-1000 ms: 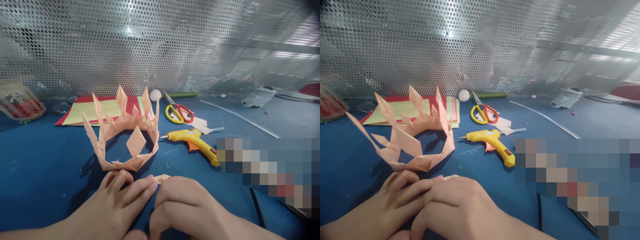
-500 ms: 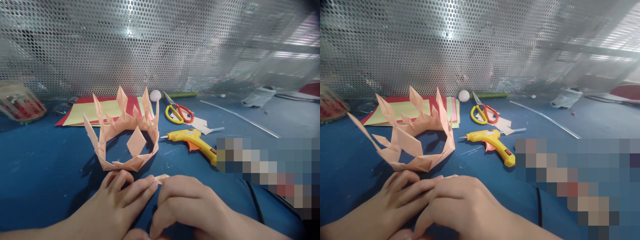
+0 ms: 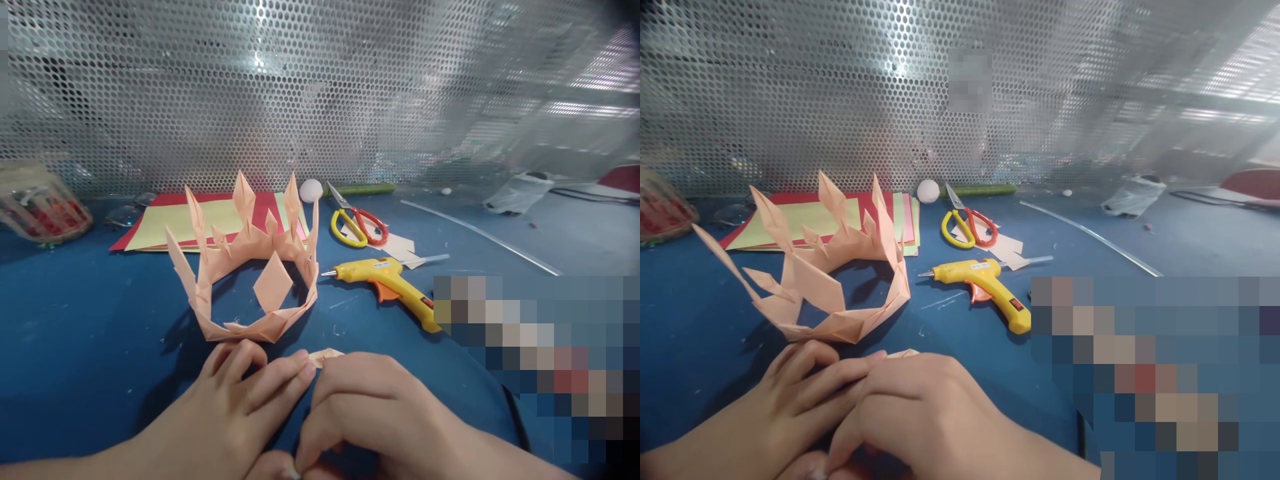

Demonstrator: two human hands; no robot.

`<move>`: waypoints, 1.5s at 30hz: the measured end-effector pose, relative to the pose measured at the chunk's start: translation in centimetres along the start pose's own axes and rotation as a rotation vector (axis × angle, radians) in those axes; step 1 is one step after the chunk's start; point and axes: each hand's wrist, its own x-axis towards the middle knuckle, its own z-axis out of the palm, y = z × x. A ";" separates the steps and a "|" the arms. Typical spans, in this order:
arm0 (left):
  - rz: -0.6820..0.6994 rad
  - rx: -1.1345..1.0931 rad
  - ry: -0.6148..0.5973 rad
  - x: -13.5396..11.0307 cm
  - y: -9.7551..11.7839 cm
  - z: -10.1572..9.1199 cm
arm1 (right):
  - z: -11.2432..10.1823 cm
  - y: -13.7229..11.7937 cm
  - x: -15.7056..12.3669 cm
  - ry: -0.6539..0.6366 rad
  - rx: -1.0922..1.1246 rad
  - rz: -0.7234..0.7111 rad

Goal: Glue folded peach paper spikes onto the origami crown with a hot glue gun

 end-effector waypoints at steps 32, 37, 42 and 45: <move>-0.009 -0.065 -0.029 0.1 0.2 -0.5 | 0.8 -0.2 0.0 0.178 0.110 0.043; -0.012 -0.103 -0.093 0.1 0.0 -0.9 | 0.3 -0.2 0.3 0.149 0.117 0.062; 0.005 -0.062 -0.041 0.4 0.0 -1.3 | -1.6 -0.2 -0.1 -0.010 0.062 0.074; 0.005 -0.023 -0.011 0.3 0.1 -1.2 | -2.2 0.2 -0.7 -0.188 0.097 -0.015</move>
